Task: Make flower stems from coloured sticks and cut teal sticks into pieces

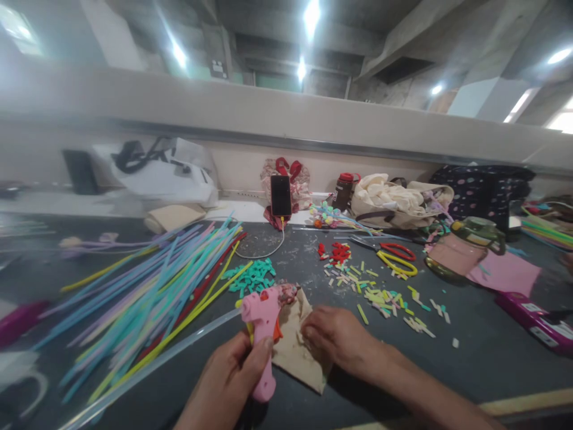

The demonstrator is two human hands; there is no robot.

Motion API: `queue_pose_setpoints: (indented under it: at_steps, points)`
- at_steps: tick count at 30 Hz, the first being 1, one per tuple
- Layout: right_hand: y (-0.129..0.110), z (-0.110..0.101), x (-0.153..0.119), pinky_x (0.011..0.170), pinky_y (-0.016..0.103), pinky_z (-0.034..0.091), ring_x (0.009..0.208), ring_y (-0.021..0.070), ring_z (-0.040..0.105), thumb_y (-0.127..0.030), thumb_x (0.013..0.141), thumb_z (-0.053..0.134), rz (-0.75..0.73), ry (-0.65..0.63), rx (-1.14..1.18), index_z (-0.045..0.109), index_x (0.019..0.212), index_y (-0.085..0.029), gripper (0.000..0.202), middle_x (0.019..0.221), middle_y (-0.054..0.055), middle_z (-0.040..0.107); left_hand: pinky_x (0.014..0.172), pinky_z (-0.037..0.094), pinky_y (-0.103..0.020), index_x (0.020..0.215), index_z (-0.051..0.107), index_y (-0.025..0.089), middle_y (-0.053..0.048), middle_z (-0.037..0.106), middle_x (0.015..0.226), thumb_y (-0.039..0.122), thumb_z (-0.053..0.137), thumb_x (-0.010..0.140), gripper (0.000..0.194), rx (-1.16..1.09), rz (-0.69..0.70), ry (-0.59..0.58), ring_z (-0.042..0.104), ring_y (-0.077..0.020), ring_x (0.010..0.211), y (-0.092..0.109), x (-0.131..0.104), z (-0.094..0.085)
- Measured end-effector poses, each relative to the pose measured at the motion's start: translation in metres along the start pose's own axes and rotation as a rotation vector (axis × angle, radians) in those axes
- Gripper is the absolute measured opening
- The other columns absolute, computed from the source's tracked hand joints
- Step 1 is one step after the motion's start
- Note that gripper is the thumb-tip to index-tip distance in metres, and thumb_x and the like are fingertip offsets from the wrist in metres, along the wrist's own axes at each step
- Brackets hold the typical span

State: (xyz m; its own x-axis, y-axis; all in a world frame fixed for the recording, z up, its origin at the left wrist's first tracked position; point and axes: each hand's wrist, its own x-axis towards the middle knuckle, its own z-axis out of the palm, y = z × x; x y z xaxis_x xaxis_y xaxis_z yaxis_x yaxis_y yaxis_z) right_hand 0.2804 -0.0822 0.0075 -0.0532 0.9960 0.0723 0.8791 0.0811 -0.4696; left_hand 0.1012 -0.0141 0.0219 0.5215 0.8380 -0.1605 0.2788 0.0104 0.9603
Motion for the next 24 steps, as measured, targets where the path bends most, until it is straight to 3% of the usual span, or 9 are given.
queue_pose_setpoints:
  at_steps: [4,8,16,19,22,24]
  points:
    - [0.004,-0.016,-0.003,0.056,0.017,0.036,0.061,0.0086,0.05,-0.015,0.078,0.041,0.074,0.139,0.222,0.056,0.078,-0.017,0.015,0.068,-0.001,0.056,0.04,0.029,-0.018,0.052,0.046,0.017,0.006,0.038,0.047,0.05,0.05,0.064,0.036,0.008,-0.016,0.01,0.034,-0.0087,0.045,-0.001,0.0,-0.001]
    - [0.01,-0.016,-0.007,0.051,0.018,0.033,0.054,0.008,0.044,-0.018,0.074,0.047,0.192,0.267,0.312,0.049,0.066,-0.017,0.009,0.059,-0.004,0.048,0.042,0.031,-0.018,0.054,0.048,0.016,0.005,0.04,0.048,0.05,0.05,0.065,0.035,0.016,-0.009,-0.032,0.035,-0.009,0.046,0.0,0.001,-0.001]
    - [0.013,-0.013,-0.011,0.047,0.022,0.021,0.047,0.0081,0.03,-0.028,0.081,0.035,0.22,0.322,0.182,0.032,0.053,-0.018,0.03,0.05,-0.005,0.032,0.04,0.03,-0.017,0.052,0.046,0.017,0.006,0.039,0.047,0.048,0.051,0.066,0.034,-0.018,0.012,-0.006,0.034,-0.0083,0.045,0.0,0.001,0.002]
    - [0.007,-0.013,-0.01,0.041,0.021,0.02,0.041,0.0062,0.028,-0.038,0.082,0.034,0.298,0.261,0.539,0.033,0.051,-0.018,0.036,0.046,-0.006,0.031,0.04,0.031,-0.017,0.05,0.047,0.017,0.005,0.041,0.047,0.047,0.05,0.066,0.035,-0.014,-0.001,-0.043,0.036,-0.0087,0.045,0.0,0.001,0.0]
    - [0.001,-0.018,-0.008,0.036,0.017,0.021,0.038,0.0043,0.035,-0.039,0.079,0.041,0.379,0.121,1.012,0.047,0.062,-0.015,0.03,0.052,-0.003,0.047,0.04,0.033,-0.017,0.048,0.047,0.017,0.004,0.042,0.046,0.048,0.05,0.066,0.036,0.01,-0.023,-0.075,0.037,-0.0091,0.044,0.0,0.0,-0.002]
    - [-0.001,-0.021,-0.007,0.037,0.015,0.025,0.043,0.0045,0.042,-0.035,0.074,0.049,0.377,0.074,1.196,0.053,0.072,-0.013,0.022,0.065,0.001,0.055,0.039,0.033,-0.017,0.049,0.047,0.018,0.005,0.042,0.046,0.048,0.05,0.066,0.035,0.014,-0.035,-0.071,0.038,-0.0092,0.043,-0.001,0.0,-0.003]
